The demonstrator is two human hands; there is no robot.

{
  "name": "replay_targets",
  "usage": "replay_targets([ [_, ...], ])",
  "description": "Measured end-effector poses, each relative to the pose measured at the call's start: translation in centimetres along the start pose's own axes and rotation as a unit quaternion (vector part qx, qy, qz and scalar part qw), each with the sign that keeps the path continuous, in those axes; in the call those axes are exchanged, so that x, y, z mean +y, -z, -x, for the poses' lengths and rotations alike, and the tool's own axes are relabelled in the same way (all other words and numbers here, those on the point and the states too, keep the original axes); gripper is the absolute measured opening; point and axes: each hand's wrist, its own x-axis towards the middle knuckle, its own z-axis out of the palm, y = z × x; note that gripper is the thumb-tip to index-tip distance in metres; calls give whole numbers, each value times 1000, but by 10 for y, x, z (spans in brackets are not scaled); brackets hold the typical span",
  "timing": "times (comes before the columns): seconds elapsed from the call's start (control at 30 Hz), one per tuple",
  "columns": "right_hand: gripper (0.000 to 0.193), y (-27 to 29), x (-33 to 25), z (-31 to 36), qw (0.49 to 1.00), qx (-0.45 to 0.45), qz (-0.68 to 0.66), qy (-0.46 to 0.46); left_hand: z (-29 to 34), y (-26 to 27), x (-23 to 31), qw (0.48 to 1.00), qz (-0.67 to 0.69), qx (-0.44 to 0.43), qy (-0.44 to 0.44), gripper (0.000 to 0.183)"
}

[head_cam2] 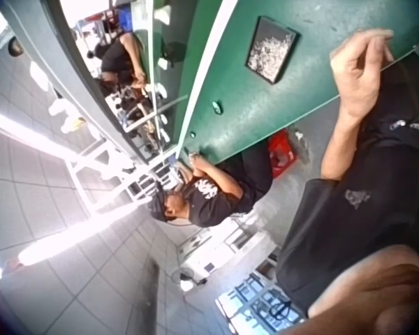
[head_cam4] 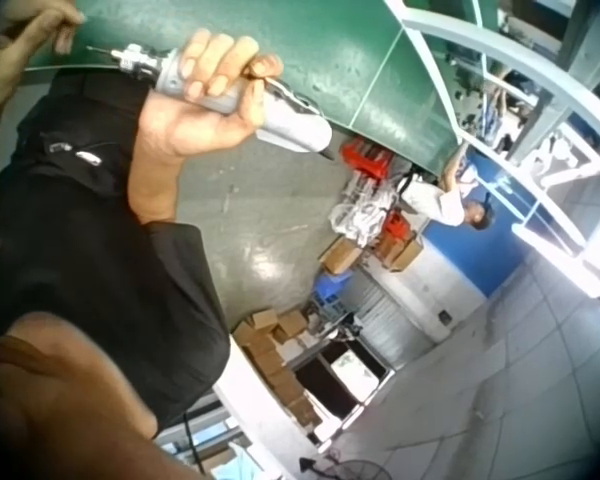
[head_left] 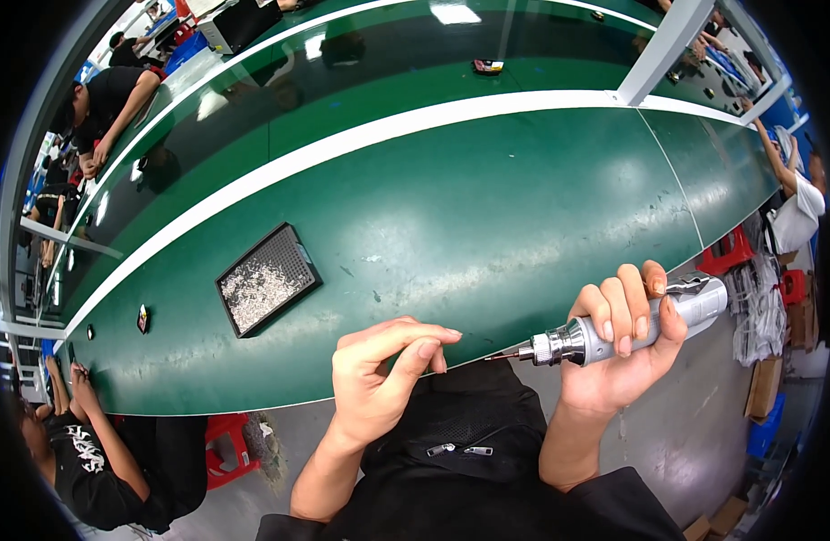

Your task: Assemble small electronic components using an electric screwdriver.

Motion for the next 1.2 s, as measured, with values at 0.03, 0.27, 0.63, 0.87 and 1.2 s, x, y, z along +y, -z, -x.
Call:
replay_targets([
  [0.03,9,0,-1,0,1000,-1,0,0,-1,0,0,1000,-15,-4,-12,17],
  [0.27,10,1,0,0,1000,0,-8,-5,0,-1,5,1000,-3,6,-2,23],
  [0.63,9,-1,1,2,1000,20,-5,-4,6,11,9,998,11,-25,-59,34],
  [0.87,10,3,-13,-2,1000,15,-4,-9,89,61,16,967,-251,-47,-17,27],
  [1.2,14,10,-15,-6,999,15,-27,-36,262,147,-113,771,-185,111,599,73],
])
